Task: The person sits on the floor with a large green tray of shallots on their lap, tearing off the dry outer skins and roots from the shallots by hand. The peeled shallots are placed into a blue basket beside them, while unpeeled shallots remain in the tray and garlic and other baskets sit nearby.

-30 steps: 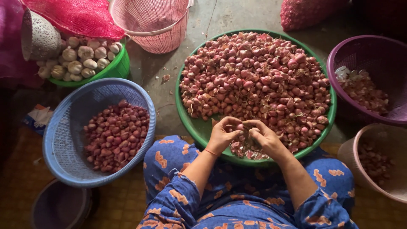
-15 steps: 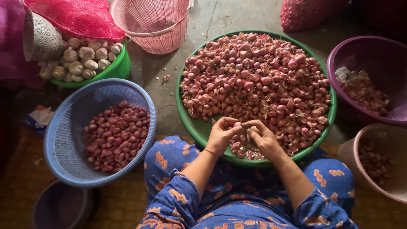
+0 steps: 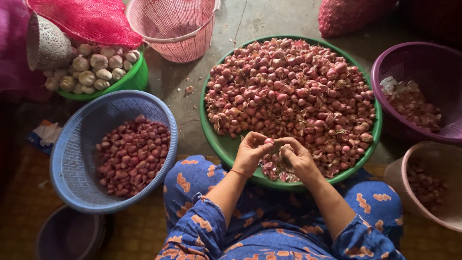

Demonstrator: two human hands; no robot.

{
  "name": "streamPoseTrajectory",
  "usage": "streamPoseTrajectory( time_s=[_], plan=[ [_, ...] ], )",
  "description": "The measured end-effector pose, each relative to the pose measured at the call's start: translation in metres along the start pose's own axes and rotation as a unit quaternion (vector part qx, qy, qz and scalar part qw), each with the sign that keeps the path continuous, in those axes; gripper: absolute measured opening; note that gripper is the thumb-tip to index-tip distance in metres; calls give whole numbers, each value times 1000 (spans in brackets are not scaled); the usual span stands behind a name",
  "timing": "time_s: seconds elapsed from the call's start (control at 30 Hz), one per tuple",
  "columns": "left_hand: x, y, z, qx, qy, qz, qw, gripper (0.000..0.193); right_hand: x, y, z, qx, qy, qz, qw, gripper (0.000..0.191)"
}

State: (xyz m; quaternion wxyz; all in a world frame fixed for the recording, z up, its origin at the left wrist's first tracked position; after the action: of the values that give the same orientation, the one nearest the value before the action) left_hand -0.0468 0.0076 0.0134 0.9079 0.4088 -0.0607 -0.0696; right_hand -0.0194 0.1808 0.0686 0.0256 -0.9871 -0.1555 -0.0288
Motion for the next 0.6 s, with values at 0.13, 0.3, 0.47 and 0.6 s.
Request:
streamPoseTrajectory(
  time_s=[0.13, 0.3, 0.47, 0.6],
  plan=[
    [-1, -1, -2, 21, 1, -16, 1000, 29, 2, -6, 2, -92, 95, 4, 991, 31],
    [-3, -6, -8, 21, -7, -28, 999, 31, 0, -8, 3, -21, 48, -23, 998, 29],
    [-2, -6, -10, 32, -10, -52, 998, 33, -6, -15, 11, 33, 29, 44, 998, 26],
    [1, -1, -6, 85, -70, -29, 994, 29, -4, -21, 3, 17, 74, 91, 993, 29]
  ],
)
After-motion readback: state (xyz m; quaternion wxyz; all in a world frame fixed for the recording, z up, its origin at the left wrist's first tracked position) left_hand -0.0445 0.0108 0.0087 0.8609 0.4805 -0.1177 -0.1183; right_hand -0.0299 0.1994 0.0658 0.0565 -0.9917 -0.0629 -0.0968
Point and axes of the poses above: each hand's wrist, its own x-axis away from the middle knuckle, its own y-axis out of the palm, z = x × y, the point moved 3 cm from there along -x, towards the middle knuckle, and after that the axes turned 12 degrees about x, right-handed, at the moved point
